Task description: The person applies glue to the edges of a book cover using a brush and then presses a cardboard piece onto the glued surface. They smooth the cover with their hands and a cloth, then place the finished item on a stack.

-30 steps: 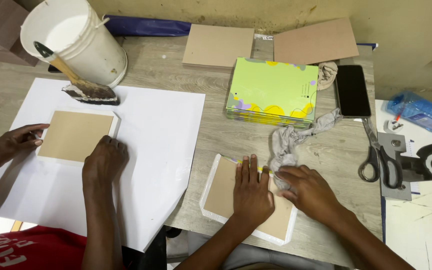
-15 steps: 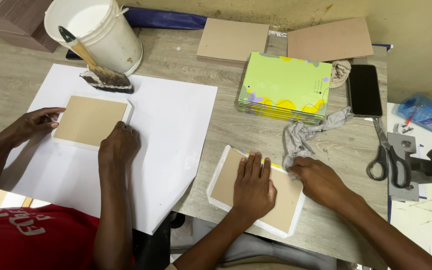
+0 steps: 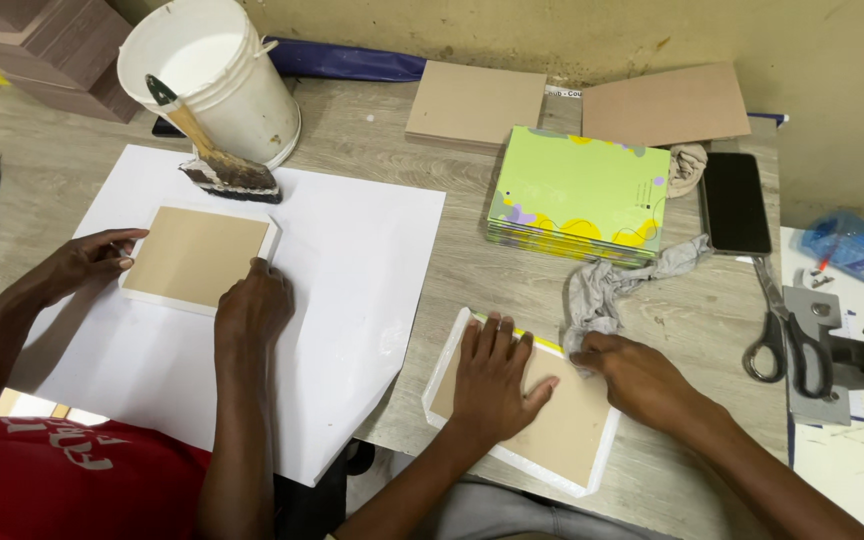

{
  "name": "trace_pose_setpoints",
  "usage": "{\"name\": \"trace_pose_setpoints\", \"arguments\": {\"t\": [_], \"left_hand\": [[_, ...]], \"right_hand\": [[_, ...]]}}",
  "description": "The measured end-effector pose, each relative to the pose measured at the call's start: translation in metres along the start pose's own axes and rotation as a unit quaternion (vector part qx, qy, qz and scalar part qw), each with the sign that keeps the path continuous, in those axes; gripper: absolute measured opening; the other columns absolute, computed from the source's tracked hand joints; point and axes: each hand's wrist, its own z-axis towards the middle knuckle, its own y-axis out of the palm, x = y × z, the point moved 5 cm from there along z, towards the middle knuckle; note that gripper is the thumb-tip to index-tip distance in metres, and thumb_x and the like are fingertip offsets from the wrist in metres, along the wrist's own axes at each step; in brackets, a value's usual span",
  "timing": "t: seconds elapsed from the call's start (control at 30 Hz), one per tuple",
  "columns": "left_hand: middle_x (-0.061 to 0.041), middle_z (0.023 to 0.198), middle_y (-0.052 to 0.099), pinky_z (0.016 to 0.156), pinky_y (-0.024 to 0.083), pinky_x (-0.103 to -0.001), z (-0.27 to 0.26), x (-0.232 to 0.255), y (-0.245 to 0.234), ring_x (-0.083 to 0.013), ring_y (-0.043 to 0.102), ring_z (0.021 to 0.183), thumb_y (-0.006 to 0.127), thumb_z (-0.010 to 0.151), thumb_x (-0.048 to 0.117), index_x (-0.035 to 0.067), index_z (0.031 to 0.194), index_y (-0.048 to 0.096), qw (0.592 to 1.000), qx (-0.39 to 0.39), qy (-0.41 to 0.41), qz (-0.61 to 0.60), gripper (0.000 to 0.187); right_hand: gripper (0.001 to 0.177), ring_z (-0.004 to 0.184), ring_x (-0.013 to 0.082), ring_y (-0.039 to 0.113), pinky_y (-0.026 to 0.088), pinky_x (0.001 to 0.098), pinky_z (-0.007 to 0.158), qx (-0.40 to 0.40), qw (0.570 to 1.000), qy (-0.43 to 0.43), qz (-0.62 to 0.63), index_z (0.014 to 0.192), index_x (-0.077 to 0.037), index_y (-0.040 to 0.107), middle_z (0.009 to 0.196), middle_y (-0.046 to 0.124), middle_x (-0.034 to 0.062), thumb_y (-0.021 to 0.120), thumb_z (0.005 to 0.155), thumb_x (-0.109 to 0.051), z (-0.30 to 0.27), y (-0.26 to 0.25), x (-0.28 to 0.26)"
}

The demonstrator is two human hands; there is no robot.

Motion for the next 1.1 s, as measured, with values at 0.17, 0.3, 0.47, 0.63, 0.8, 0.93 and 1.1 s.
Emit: {"name": "trace_pose_setpoints", "arguments": {"t": [0.17, 0.3, 0.47, 0.63, 0.8, 0.93, 1.1], "left_hand": [[-0.025, 0.142, 0.063, 0.12, 0.034, -0.059, 0.006, 0.001, -0.011, -0.044, 0.052, 0.141, 0.055, 0.103, 0.056, -0.008, 0.145, 0.057, 0.994, 0.103, 0.009, -0.03, 0.076], [-0.03, 0.153, 0.055, 0.13, 0.022, -0.062, 0.003, -0.004, -0.003, -0.0528, 0.037, 0.154, 0.052, 0.105, 0.051, -0.003, 0.147, 0.058, 0.996, 0.06, -0.024, -0.064, 0.069], [-0.04, 0.154, 0.05, 0.128, 0.025, -0.063, 0.002, -0.004, 0.0, -0.0577, 0.037, 0.153, 0.054, 0.106, 0.05, -0.003, 0.15, 0.057, 0.995, 0.085, -0.037, -0.034, 0.068], [-0.033, 0.146, 0.059, 0.126, 0.033, -0.062, -0.001, -0.004, 0.002, -0.0539, 0.048, 0.146, 0.06, 0.104, 0.037, -0.004, 0.146, 0.062, 0.992, 0.116, -0.031, -0.03, 0.059], [-0.03, 0.116, 0.063, 0.12, 0.044, -0.059, -0.005, -0.008, 0.001, -0.0485, 0.06, 0.122, 0.064, 0.092, 0.01, -0.018, 0.123, 0.065, 0.981, 0.186, -0.016, -0.052, 0.042], [-0.029, 0.108, 0.061, 0.121, 0.044, -0.056, -0.005, -0.008, 0.0, -0.0482, 0.059, 0.112, 0.065, 0.089, 0.008, -0.012, 0.111, 0.064, 0.981, 0.191, -0.031, -0.032, 0.03], [-0.023, 0.092, 0.063, 0.12, 0.047, -0.051, -0.001, -0.006, -0.004, -0.0404, 0.058, 0.094, 0.063, 0.094, 0.01, -0.009, 0.103, 0.066, 0.985, 0.161, -0.055, 0.001, 0.022]], "right_hand": [[0.061, 0.105, 0.0278, 0.071, 0.056, 0.0421, 0.076, -0.028, 0.998, -0.047, 0.017, 0.124, -0.02, 0.078, 0.119, 0.071, -0.0034, 0.055, 0.079, 0.014, 0.056, 0.028, 0.019], [0.044, 0.093, 0.0251, 0.068, 0.052, 0.0424, 0.066, -0.047, 0.997, -0.063, 0.01, 0.11, -0.024, 0.081, 0.106, 0.068, -0.0048, 0.06, 0.084, 0.004, 0.077, 0.015, -0.016], [0.053, 0.107, 0.0276, 0.071, 0.059, 0.0452, 0.074, -0.044, 0.998, -0.044, -0.008, 0.126, -0.024, 0.076, 0.12, 0.07, -0.0051, 0.056, 0.087, 0.006, 0.051, 0.037, 0.019], [0.054, 0.083, 0.0178, 0.07, 0.053, 0.0355, 0.065, -0.022, 0.993, -0.097, 0.058, 0.091, -0.018, 0.076, 0.095, 0.072, -0.0067, 0.052, 0.068, 0.024, 0.09, 0.021, 0.003], [0.027, 0.087, 0.0243, 0.068, 0.049, 0.0399, 0.076, 0.037, 0.973, -0.193, 0.118, 0.093, -0.021, 0.069, 0.093, 0.076, -0.0019, 0.063, 0.076, 0.0, 0.177, 0.003, -0.051], [0.023, 0.095, 0.0312, 0.069, 0.052, 0.0447, 0.078, 0.024, 0.985, -0.158, 0.067, 0.092, -0.019, 0.071, 0.101, 0.078, 0.0001, 0.065, 0.077, -0.002, 0.18, 0.016, -0.053], [0.033, 0.102, 0.0366, 0.07, 0.056, 0.0509, 0.078, -0.058, 0.996, -0.063, -0.041, 0.097, -0.016, 0.073, 0.111, 0.073, 0.0074, 0.052, 0.082, 0.004, 0.087, 0.033, -0.004]]}}
